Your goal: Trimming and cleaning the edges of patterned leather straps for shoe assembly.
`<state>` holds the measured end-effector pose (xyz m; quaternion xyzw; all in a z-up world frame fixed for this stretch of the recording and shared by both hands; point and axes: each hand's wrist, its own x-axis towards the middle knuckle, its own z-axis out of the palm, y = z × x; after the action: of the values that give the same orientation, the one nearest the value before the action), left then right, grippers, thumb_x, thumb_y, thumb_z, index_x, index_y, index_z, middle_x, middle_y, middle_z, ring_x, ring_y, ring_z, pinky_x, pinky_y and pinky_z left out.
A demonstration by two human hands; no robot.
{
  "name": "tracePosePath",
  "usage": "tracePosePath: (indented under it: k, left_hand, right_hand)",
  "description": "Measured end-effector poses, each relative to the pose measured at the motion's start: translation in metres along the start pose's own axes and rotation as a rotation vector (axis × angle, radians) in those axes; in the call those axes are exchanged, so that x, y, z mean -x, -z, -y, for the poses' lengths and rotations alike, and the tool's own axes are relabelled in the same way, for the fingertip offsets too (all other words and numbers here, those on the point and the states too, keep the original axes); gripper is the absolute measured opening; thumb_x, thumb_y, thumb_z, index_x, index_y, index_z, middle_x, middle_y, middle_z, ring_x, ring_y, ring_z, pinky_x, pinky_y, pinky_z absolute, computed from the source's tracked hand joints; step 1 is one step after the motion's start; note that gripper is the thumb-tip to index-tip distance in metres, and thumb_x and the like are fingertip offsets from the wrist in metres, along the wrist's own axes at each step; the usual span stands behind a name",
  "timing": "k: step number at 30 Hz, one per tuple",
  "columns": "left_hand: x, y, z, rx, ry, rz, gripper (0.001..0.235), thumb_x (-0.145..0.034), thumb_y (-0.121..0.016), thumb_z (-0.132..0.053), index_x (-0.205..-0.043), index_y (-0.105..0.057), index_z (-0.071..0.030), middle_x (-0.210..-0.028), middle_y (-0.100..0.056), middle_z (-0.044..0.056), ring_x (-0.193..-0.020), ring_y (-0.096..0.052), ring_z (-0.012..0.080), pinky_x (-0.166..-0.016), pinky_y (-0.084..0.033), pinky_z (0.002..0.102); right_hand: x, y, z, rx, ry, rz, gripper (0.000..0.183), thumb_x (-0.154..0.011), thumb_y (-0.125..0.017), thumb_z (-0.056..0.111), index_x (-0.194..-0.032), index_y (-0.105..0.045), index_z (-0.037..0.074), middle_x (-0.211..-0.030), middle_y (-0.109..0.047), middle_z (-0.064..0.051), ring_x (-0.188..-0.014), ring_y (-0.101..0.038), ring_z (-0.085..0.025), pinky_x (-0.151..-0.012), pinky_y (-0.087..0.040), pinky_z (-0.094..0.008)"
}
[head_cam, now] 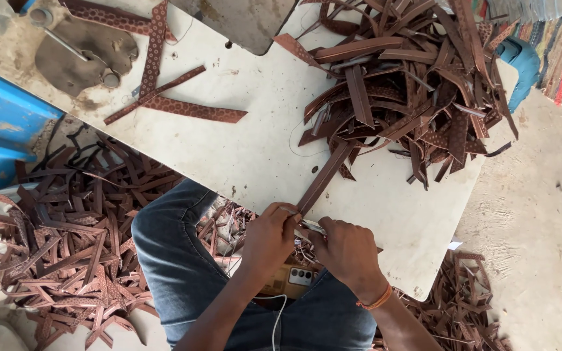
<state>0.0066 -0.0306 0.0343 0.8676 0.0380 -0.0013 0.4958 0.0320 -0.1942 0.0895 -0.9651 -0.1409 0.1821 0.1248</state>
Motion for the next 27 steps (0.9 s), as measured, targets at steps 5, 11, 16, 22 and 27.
tracePosePath:
  k: [5, 11, 16, 22, 27]
  left_hand:
    - [0.005, -0.01, 0.008, -0.009, -0.132, -0.107, 0.009, -0.097, -0.064, -0.01, -0.094, -0.069, -0.002, -0.101, -0.073, 0.008, -0.065, -0.072, 0.0296, -0.055, -0.057, 0.04]
    - [0.001, 0.0, 0.005, 0.07, -0.047, -0.108, 0.01, -0.096, -0.065, -0.012, -0.097, -0.071, -0.003, -0.095, -0.073, 0.009, -0.066, -0.072, 0.0296, -0.056, -0.056, 0.041]
    - [0.002, -0.003, 0.011, 0.065, -0.001, -0.059, 0.013, -0.096, -0.066, -0.015, -0.094, -0.07, -0.003, -0.093, -0.072, 0.01, -0.061, -0.07, 0.0293, -0.053, -0.052, 0.042]
    - [0.003, -0.006, 0.013, 0.06, -0.048, -0.106, 0.013, -0.096, -0.069, -0.014, -0.093, -0.07, -0.002, -0.089, -0.07, 0.012, -0.063, -0.069, 0.0309, -0.053, -0.051, 0.043]
    - [0.003, -0.003, 0.007, 0.1, 0.002, -0.064, 0.011, -0.097, -0.065, -0.012, -0.098, -0.069, -0.002, -0.092, -0.071, 0.01, -0.06, -0.071, 0.0275, -0.051, -0.054, 0.041]
  right_hand:
    - [0.0, -0.013, -0.002, 0.056, 0.048, -0.066, 0.033, -0.094, -0.065, 0.036, -0.08, -0.065, 0.006, -0.062, -0.066, -0.012, -0.054, -0.066, -0.034, -0.051, -0.049, -0.046]
    - [0.001, -0.009, -0.004, -0.021, 0.069, -0.107, 0.032, -0.096, -0.064, 0.035, -0.08, -0.064, 0.006, -0.061, -0.067, -0.013, -0.054, -0.066, -0.035, -0.05, -0.049, -0.047]
    - [0.003, -0.001, -0.002, -0.049, -0.036, -0.078, 0.03, -0.094, -0.065, 0.036, -0.085, -0.065, 0.007, -0.061, -0.069, -0.013, -0.052, -0.065, -0.034, -0.049, -0.048, -0.047]
    - [-0.001, -0.002, -0.003, 0.027, 0.055, -0.095, 0.031, -0.091, -0.068, 0.036, -0.087, -0.065, 0.006, -0.062, -0.068, -0.011, -0.051, -0.066, -0.033, -0.047, -0.048, -0.047]
    - [-0.004, 0.002, 0.0, 0.04, 0.078, -0.067, 0.034, -0.092, -0.068, 0.038, -0.085, -0.065, 0.005, -0.06, -0.066, -0.012, -0.052, -0.065, -0.034, -0.05, -0.048, -0.047]
